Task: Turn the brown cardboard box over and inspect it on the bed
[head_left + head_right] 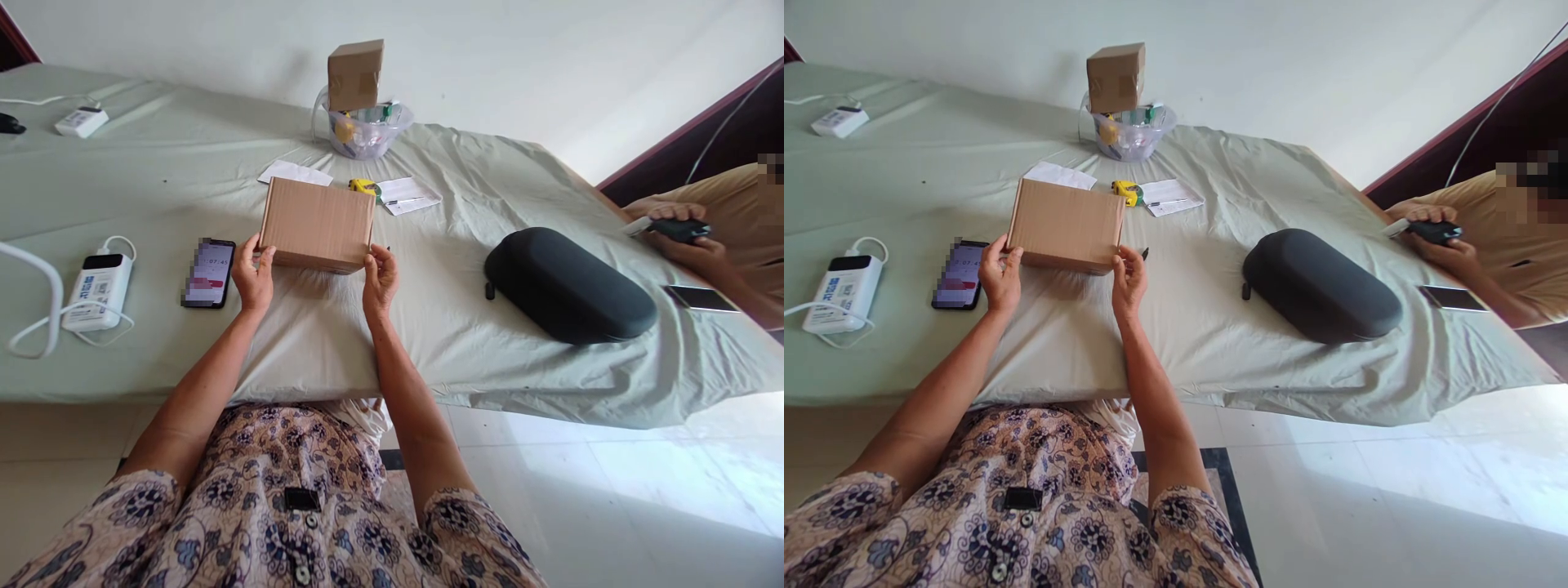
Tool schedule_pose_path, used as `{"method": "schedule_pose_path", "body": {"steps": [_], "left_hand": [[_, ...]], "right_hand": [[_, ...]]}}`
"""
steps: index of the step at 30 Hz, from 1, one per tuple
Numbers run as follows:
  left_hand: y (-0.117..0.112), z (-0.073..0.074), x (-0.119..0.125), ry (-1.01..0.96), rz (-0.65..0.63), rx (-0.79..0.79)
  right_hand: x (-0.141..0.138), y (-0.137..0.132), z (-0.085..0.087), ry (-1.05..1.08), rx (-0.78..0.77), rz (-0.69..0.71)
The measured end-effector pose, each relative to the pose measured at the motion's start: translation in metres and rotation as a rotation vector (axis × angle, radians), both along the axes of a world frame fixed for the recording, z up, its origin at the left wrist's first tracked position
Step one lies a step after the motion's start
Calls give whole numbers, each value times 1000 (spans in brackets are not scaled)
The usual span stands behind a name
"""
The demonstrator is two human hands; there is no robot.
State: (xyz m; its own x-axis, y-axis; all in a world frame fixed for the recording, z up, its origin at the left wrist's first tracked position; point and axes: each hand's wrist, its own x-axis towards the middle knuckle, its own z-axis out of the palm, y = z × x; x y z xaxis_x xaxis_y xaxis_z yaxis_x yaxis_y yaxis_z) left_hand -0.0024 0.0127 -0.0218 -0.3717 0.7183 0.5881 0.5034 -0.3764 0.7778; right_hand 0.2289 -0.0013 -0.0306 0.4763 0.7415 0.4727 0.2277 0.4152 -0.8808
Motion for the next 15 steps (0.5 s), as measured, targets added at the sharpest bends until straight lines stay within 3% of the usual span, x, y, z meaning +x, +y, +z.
{"method": "schedule_pose_path", "body": {"steps": [5,10,15], "left_hand": [[2,1,-2,-38,-8,-80],[4,-6,0,-39,-28,-131],[7,-11,-2,50,-30,-216]], "right_hand": [[0,0,-1,-49,-68,-8],[1,-3,0,-48,-159,22],[1,-2,0,-42,-196,20]]}}
